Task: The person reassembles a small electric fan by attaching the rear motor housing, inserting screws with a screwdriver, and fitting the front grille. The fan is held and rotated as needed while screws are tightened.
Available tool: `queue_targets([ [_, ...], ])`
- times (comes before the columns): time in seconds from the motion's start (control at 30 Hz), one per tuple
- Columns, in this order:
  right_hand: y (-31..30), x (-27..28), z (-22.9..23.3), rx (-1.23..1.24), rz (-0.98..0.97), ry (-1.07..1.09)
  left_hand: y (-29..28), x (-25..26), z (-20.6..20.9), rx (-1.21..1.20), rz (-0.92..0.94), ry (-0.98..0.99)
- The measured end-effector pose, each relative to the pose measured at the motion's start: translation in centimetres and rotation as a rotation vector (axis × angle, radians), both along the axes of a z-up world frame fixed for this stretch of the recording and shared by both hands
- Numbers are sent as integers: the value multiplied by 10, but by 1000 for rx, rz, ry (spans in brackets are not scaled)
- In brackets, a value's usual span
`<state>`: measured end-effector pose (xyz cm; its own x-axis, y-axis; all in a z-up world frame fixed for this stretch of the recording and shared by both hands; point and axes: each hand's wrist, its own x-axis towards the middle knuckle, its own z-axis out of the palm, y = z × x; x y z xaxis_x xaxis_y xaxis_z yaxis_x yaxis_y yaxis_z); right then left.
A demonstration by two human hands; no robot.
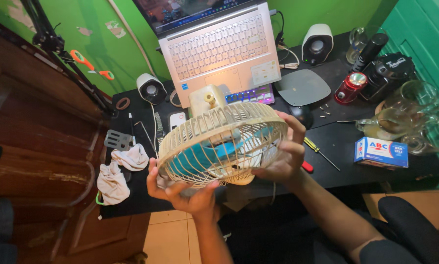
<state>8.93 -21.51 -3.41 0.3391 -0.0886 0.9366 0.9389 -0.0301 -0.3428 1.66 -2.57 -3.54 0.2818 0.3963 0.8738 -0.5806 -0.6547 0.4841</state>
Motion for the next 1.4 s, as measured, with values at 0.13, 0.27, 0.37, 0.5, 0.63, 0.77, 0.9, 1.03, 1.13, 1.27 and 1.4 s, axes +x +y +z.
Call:
queue_targets([
  [0.13,1,-4,7,-61,-89,-22,1,-5,5,30,7,4],
  [0.27,-2,-8,4,-48,-47,62,-3,-10,8,-21,-6,44],
  [0.37,-7,-10,2,-40,13,103,-3,-9,14,-4,-4,50],
  [0.5,-12,-14,1,-72,54,117,-4,-11,17,-25,-31,39],
  [0.63,-12,-18,-1,-52,55,84,-3,-21,14,-30,-21,71],
  [0.77,-16,-22,3,-66,15,57,-2,-28,15,0,22,95],
  [0.9,-21,-30,7,-107,-12,48,0,-34,16,7,6,125],
  [1.03,-20,-34,6,-116,-5,53,4,-35,18,6,-23,133],
  [1.13,-16,-38,4,-102,-18,76,7,-37,23,7,-55,165],
  [1.27,-11,-37,3,-68,-41,74,9,-33,31,33,-64,183],
  [1.4,-6,-30,1,-30,-23,56,9,-29,34,39,-67,193],
])
